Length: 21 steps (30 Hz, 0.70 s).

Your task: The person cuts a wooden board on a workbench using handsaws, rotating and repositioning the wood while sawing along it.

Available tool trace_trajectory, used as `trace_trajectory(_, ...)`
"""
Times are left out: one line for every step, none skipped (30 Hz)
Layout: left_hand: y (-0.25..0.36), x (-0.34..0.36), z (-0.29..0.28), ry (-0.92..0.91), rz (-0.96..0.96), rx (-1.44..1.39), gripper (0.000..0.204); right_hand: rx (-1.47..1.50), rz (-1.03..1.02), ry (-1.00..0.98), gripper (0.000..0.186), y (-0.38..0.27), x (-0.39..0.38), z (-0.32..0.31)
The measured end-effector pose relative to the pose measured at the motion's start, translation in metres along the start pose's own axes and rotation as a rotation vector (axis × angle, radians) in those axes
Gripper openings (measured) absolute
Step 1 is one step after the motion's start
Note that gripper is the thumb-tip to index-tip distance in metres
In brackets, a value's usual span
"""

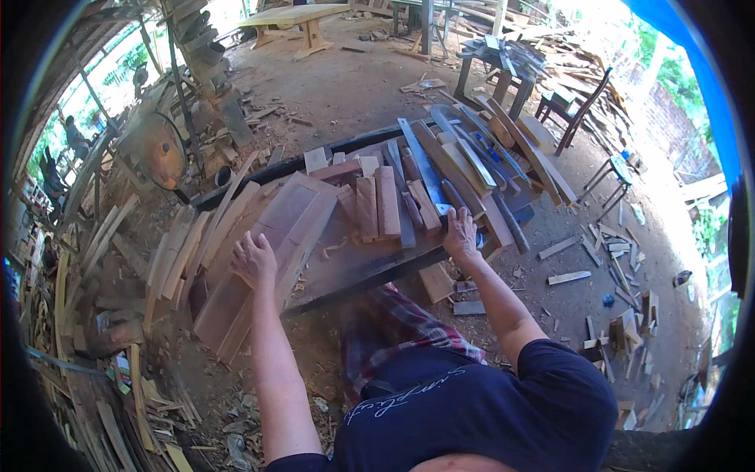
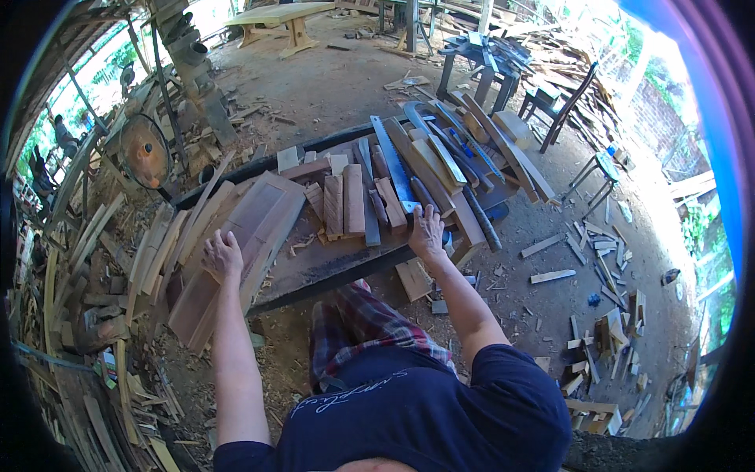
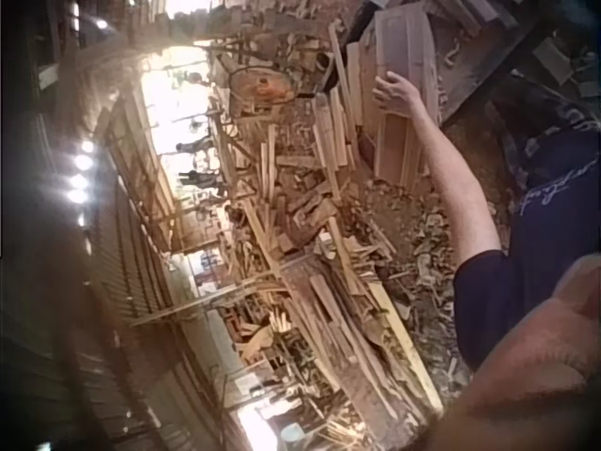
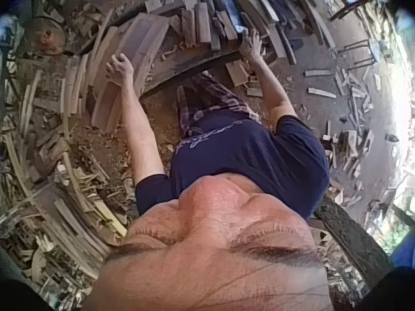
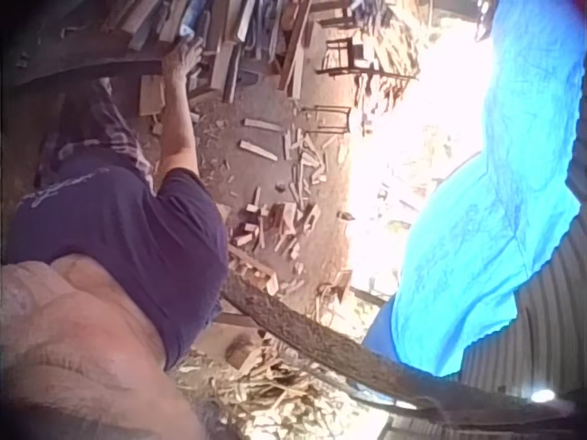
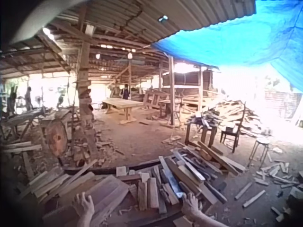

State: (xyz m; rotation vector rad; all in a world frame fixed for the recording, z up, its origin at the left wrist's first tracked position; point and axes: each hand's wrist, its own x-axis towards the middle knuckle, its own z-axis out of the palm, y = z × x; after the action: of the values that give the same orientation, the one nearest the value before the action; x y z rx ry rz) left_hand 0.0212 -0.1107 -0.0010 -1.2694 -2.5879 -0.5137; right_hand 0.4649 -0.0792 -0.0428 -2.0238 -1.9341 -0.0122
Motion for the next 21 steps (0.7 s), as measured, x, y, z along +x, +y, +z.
trace_trajectory(0.000, 0.000, 0.000, 0.013, 0.002, 0.002, 0.046, -0.006, -0.027, 0.032, 0.056, 0.000, 0.001, 0.000)
trace_trajectory(0.000, 0.000, 0.001, 0.051, 0.009, 0.024, 0.046, 0.071, 0.018, 0.033, 0.053, 0.001, 0.002, 0.000)
trace_trajectory(0.000, 0.000, 0.000, 0.027, -0.002, 0.008, 0.046, 0.151, 0.057, 0.048, 0.051, 0.002, 0.005, 0.000)
trace_trajectory(-0.001, 0.000, 0.000, 0.011, -0.002, 0.012, 0.047, 0.171, 0.085, 0.036, 0.046, 0.004, 0.008, -0.001)
trace_trajectory(-0.001, 0.000, -0.001, 0.033, 0.007, 0.028, 0.047, 0.176, 0.099, 0.015, 0.046, 0.006, 0.012, -0.003)
trace_trajectory(-0.001, 0.000, -0.001, 0.002, -0.009, 0.018, 0.047, 0.208, 0.175, -0.063, 0.044, 0.008, 0.016, -0.004)
trace_trajectory(-0.001, 0.000, -0.002, 0.029, 0.008, 0.020, 0.048, 0.237, 0.223, -0.097, 0.043, 0.009, 0.021, -0.005)
trace_trajectory(-0.002, -0.001, -0.002, 0.053, 0.028, 0.021, 0.048, 0.247, 0.255, -0.134, 0.046, 0.011, 0.026, -0.007)
trace_trajectory(-0.002, -0.001, -0.002, 0.050, 0.029, 0.023, 0.048, 0.254, 0.261, -0.162, 0.046, 0.011, 0.031, -0.007)
trace_trajectory(-0.003, -0.001, -0.002, 0.038, 0.034, 0.007, 0.048, 0.262, 0.259, -0.201, 0.046, 0.012, 0.035, -0.008)
trace_trajectory(-0.003, -0.001, -0.002, 0.039, 0.037, 0.000, 0.048, 0.250, 0.273, -0.213, 0.047, 0.011, 0.039, -0.008)
trace_trajectory(-0.004, -0.001, -0.002, 0.022, 0.042, -0.009, 0.048, 0.289, 0.254, -0.219, 0.055, 0.012, 0.041, -0.009)
trace_trajectory(-0.005, -0.001, -0.002, 0.039, 0.053, 0.013, 0.048, 0.291, 0.260, -0.250, 0.055, 0.010, 0.043, -0.007)
trace_trajectory(-0.005, 0.000, -0.002, 0.056, 0.067, 0.035, 0.047, 0.395, 0.314, -0.279, 0.054, 0.010, 0.042, -0.008)
trace_trajectory(-0.006, 0.000, -0.001, 0.024, 0.073, 0.044, 0.047, 0.501, 0.393, -0.344, 0.053, 0.009, 0.042, -0.006)
trace_trajectory(-0.006, 0.000, -0.001, 0.038, 0.088, 0.051, 0.046, 0.590, 0.436, -0.359, 0.047, 0.009, 0.040, -0.006)
trace_trajectory(-0.007, 0.000, 0.000, 0.059, 0.112, 0.053, 0.045, 0.566, 0.461, -0.364, 0.047, 0.008, 0.039, -0.004)
trace_trajectory(-0.007, 0.001, 0.000, 0.057, 0.124, 0.063, 0.044, 0.620, 0.517, -0.320, 0.044, 0.008, 0.036, -0.003)
trace_trajectory(-0.007, 0.001, 0.000, -0.003, 0.116, 0.079, 0.044, 0.701, 0.570, -0.271, 0.040, 0.007, 0.034, -0.002)
trace_trajectory(-0.006, 0.002, 0.000, 0.000, 0.120, 0.073, 0.045, 0.752, 0.564, -0.247, 0.036, 0.007, 0.031, -0.001)
trace_trajectory(-0.005, 0.003, 0.000, 0.040, 0.142, 0.057, 0.045, 0.693, 0.610, -0.259, 0.036, 0.007, 0.030, 0.000)
